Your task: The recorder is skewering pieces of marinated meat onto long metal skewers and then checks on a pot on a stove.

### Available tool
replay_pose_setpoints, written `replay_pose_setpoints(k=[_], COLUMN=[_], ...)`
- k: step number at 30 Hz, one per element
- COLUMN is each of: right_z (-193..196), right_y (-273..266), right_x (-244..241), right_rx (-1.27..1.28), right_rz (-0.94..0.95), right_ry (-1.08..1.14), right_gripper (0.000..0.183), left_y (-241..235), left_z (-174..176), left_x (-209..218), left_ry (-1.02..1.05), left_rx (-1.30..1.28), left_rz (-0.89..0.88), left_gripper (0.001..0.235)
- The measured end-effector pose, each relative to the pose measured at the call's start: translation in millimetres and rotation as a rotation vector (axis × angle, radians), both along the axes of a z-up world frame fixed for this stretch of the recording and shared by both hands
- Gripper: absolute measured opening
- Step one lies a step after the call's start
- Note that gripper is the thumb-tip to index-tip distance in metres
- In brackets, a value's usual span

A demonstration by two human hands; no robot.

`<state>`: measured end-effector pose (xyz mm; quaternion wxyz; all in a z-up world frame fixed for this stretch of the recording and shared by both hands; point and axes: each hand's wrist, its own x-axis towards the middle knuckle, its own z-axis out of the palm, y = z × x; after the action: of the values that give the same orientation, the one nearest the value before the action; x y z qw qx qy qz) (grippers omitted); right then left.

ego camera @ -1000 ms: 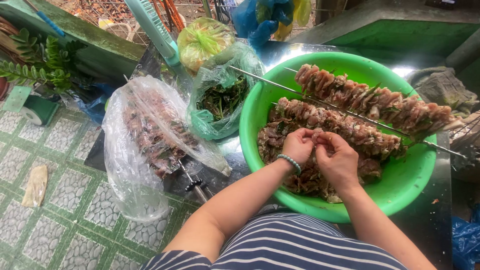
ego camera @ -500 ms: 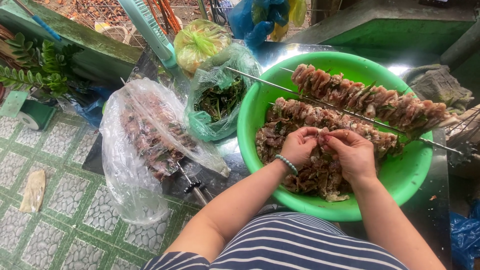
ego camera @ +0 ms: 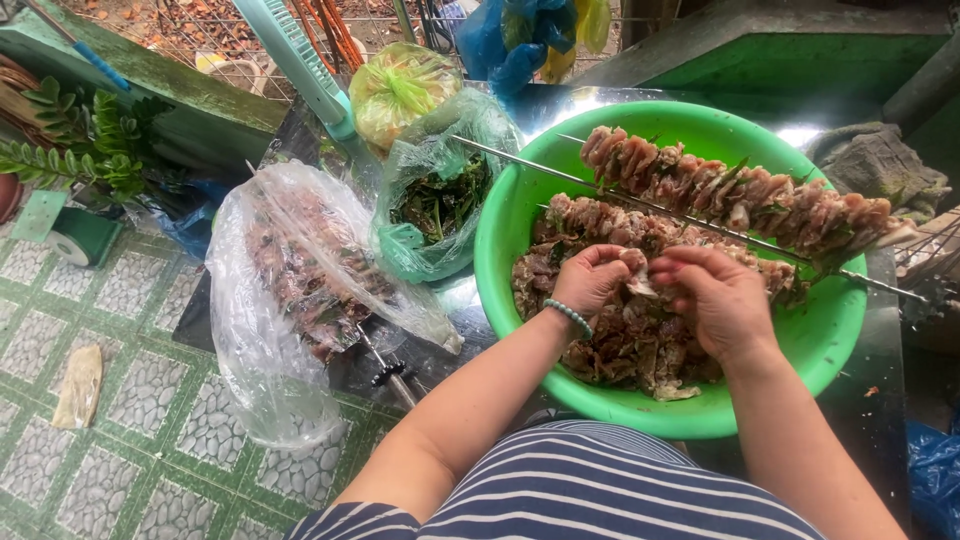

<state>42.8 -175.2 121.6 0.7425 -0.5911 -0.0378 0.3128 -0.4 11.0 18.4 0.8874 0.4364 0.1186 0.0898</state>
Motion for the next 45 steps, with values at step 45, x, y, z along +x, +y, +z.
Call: replay_pose_setpoints(k=[45], right_z=[-119.3], right_y=[-150.9], right_x=[90.8], right_rx=[-1.07], right_rz=[-0.465], right_ry=[-1.219], right_gripper=[0.043], left_y=[188.4], left_z=[60.4], left_x=[137.5], left_ry=[0.12], left_rx=[-0.118], left_rz=[0.419], left_gripper=[0.013])
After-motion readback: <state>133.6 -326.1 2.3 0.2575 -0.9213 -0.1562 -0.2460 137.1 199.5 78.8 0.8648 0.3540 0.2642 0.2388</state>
